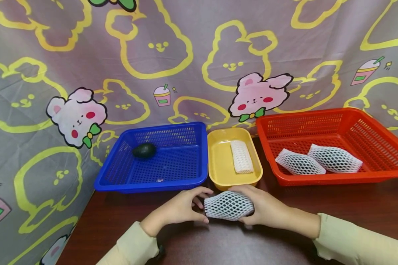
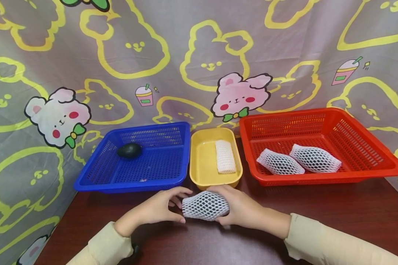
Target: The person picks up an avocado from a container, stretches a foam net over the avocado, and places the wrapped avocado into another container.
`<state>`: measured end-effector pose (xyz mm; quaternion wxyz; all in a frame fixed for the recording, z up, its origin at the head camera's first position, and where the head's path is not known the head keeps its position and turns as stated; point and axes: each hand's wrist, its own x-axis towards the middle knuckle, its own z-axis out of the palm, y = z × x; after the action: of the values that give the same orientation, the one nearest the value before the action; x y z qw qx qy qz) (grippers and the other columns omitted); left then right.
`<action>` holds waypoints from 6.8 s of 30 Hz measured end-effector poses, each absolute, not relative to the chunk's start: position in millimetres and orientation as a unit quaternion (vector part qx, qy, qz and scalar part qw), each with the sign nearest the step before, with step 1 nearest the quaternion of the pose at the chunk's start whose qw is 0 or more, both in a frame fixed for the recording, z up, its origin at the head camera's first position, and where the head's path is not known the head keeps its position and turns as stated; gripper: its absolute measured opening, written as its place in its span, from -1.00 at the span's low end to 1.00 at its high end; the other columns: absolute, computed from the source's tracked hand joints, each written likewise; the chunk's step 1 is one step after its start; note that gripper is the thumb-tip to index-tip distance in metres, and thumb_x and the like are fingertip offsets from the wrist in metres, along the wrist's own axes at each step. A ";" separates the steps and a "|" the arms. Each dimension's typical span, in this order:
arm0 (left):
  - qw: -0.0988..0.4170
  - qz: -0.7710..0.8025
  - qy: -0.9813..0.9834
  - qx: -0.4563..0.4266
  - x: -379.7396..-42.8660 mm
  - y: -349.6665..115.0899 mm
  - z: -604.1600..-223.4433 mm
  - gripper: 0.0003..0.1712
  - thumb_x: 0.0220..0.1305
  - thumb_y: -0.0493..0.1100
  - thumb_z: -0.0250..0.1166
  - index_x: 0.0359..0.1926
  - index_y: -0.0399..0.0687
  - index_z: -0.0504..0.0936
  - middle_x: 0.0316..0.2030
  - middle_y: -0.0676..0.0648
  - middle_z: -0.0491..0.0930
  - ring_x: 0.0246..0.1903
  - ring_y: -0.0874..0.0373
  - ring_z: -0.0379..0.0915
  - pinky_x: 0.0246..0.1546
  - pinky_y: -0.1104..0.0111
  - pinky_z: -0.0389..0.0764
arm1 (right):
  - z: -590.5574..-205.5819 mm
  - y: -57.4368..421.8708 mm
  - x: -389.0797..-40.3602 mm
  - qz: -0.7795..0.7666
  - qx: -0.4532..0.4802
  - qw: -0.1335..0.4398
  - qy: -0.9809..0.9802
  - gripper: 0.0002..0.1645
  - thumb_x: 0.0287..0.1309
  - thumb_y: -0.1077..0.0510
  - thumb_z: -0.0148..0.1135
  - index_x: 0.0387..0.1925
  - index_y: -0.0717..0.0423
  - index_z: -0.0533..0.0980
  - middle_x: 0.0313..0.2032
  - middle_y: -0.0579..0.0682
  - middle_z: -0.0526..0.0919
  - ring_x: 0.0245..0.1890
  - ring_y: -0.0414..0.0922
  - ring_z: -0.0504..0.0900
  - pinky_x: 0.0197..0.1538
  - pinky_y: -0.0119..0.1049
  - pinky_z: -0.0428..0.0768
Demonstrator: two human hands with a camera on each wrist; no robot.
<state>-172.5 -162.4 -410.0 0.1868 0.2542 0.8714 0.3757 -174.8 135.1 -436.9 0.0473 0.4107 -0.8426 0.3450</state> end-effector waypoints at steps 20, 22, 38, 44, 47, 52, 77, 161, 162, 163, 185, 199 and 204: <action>0.136 0.375 0.865 0.303 -160.9 -168.0 -384.5 -0.24 0.13 -0.18 0.59 0.34 -0.12 0.50 0.10 0.02 0.61 -0.08 0.20 0.58 0.05 0.21 0.59 | -400.6 151.1 -169.5 0.384 0.394 -0.020 -0.835 -0.14 -0.03 0.01 0.64 0.30 -0.02 0.44 0.07 -0.07 0.60 -0.05 -0.19 0.57 0.00 -0.22 0.62; 0.135 0.374 0.865 0.305 -160.3 -168.6 -382.1 -0.24 0.13 -0.17 0.59 0.34 -0.12 0.50 0.11 0.03 0.61 -0.08 0.21 0.58 0.07 0.24 0.58 | -397.7 151.4 -168.5 0.388 0.394 -0.022 -0.833 -0.14 -0.03 0.01 0.64 0.31 -0.02 0.44 0.07 -0.06 0.60 -0.06 -0.20 0.57 -0.01 -0.23 0.61; 0.113 0.381 0.852 0.341 -163.7 -177.2 -352.0 -0.42 0.31 -0.16 0.46 0.31 -0.11 0.53 0.12 -0.09 0.64 -0.03 0.00 0.63 0.09 0.02 0.57 | -366.1 162.1 -163.8 0.391 0.383 -0.030 -0.836 -0.09 -0.05 0.05 0.63 0.36 -0.14 0.41 0.16 -0.10 0.58 -0.02 -0.18 0.58 0.04 -0.20 0.63; 0.093 0.373 0.857 0.342 -167.1 -182.7 -343.7 -0.46 0.32 -0.15 0.44 0.29 -0.06 0.56 0.15 -0.05 0.62 0.02 0.05 0.60 0.15 -0.01 0.53 | -355.9 167.0 -163.1 0.398 0.379 -0.024 -0.835 -0.06 -0.07 0.09 0.63 0.38 -0.11 0.41 0.12 -0.10 0.59 -0.05 -0.16 0.59 -0.04 -0.24 0.66; 0.085 0.372 0.860 0.339 -169.6 -187.1 -340.6 -0.48 0.34 -0.15 0.42 0.29 -0.07 0.58 0.16 -0.02 0.62 0.05 0.04 0.57 0.19 -0.05 0.50 | -352.5 169.4 -164.1 0.400 0.381 -0.011 -0.833 -0.07 -0.10 0.10 0.65 0.35 -0.10 0.44 0.09 -0.13 0.60 -0.07 -0.19 0.59 -0.06 -0.25 0.66; 0.057 0.355 0.867 0.345 -174.6 -193.7 -336.0 -0.54 0.36 -0.17 0.40 0.25 -0.11 0.61 0.13 -0.03 0.65 0.04 0.04 0.58 0.16 -0.04 0.51 | -347.5 174.5 -165.7 0.385 0.385 0.017 -0.838 -0.10 -0.11 0.07 0.66 0.31 -0.10 0.45 0.04 -0.14 0.62 -0.11 -0.22 0.59 -0.09 -0.25 0.66; 0.009 0.306 0.927 0.216 -210.4 -243.0 -315.0 -0.59 0.44 -0.08 0.33 0.25 -0.03 0.62 0.14 -0.06 0.63 0.09 -0.08 0.54 0.14 -0.15 0.45 | -336.6 210.9 -183.2 0.351 0.353 0.073 -0.864 -0.04 -0.12 0.11 0.68 0.35 -0.18 0.43 0.11 -0.18 0.60 0.00 -0.22 0.54 -0.04 -0.23 0.63; 0.198 0.149 0.957 -0.149 -325.5 -303.0 -330.6 -0.25 0.41 -0.20 0.27 0.54 -0.17 0.22 0.49 -0.42 0.13 0.41 -0.40 0.09 0.32 -0.32 0.13 | -382.5 312.7 -333.2 0.227 0.125 -0.107 -0.960 -0.08 0.25 -0.12 0.39 0.25 0.48 0.20 0.00 0.50 0.52 -0.06 0.34 0.53 0.03 0.35 0.50; 0.196 0.148 0.958 -0.151 -325.8 -303.7 -331.8 -0.26 0.40 -0.20 0.27 0.53 -0.17 0.25 0.48 -0.41 0.15 0.40 -0.40 0.11 0.31 -0.32 0.16 | -382.9 312.6 -333.6 0.226 0.123 -0.108 -0.960 -0.08 0.26 -0.13 0.39 0.25 0.48 0.20 0.00 0.51 0.51 -0.06 0.35 0.53 0.03 0.36 0.50; 0.193 0.149 0.958 -0.153 -325.7 -303.5 -332.4 -0.27 0.40 -0.20 0.28 0.52 -0.18 0.27 0.47 -0.42 0.18 0.38 -0.40 0.14 0.30 -0.32 0.18 | -383.3 312.5 -333.9 0.225 0.123 -0.109 -0.960 -0.07 0.26 -0.13 0.39 0.25 0.49 0.19 0.01 0.51 0.51 -0.05 0.35 0.52 0.03 0.36 0.49; 0.219 0.140 0.958 -0.125 -327.9 -299.3 -347.2 -0.11 0.24 -0.11 0.48 0.48 -0.25 0.27 0.44 -0.43 0.22 0.38 -0.40 0.16 0.29 -0.25 0.27 | -376.4 312.9 -332.7 0.212 0.107 -0.147 -0.960 0.01 0.24 -0.15 0.40 0.27 0.60 0.20 0.07 0.58 0.45 0.02 0.42 0.47 0.10 0.42 0.43; 0.223 0.160 0.954 -0.117 -318.3 -308.2 -354.5 0.01 0.19 0.03 0.51 0.46 -0.42 0.25 0.38 -0.46 0.30 0.32 -0.39 0.26 0.24 -0.19 0.37 | -371.7 307.3 -330.3 0.191 0.114 -0.156 -0.962 0.07 0.20 -0.15 0.42 0.28 0.67 0.22 0.16 0.66 0.37 0.10 0.51 0.41 0.15 0.45 0.37; 0.208 0.171 0.957 -0.104 -317.1 -304.2 -345.3 0.02 0.20 0.02 0.49 0.47 -0.44 0.22 0.40 -0.47 0.25 0.36 -0.41 0.19 0.29 -0.21 0.31 | -368.7 309.0 -329.4 0.183 0.130 -0.145 -0.964 -0.01 0.26 -0.09 0.38 0.26 0.69 0.24 0.16 0.66 0.38 0.13 0.53 0.40 0.16 0.46 0.35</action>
<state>-317.1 -304.2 -345.3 0.2082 -0.1035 0.9574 0.1710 -329.4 309.0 -368.7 -0.1453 0.1300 -0.9635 0.1832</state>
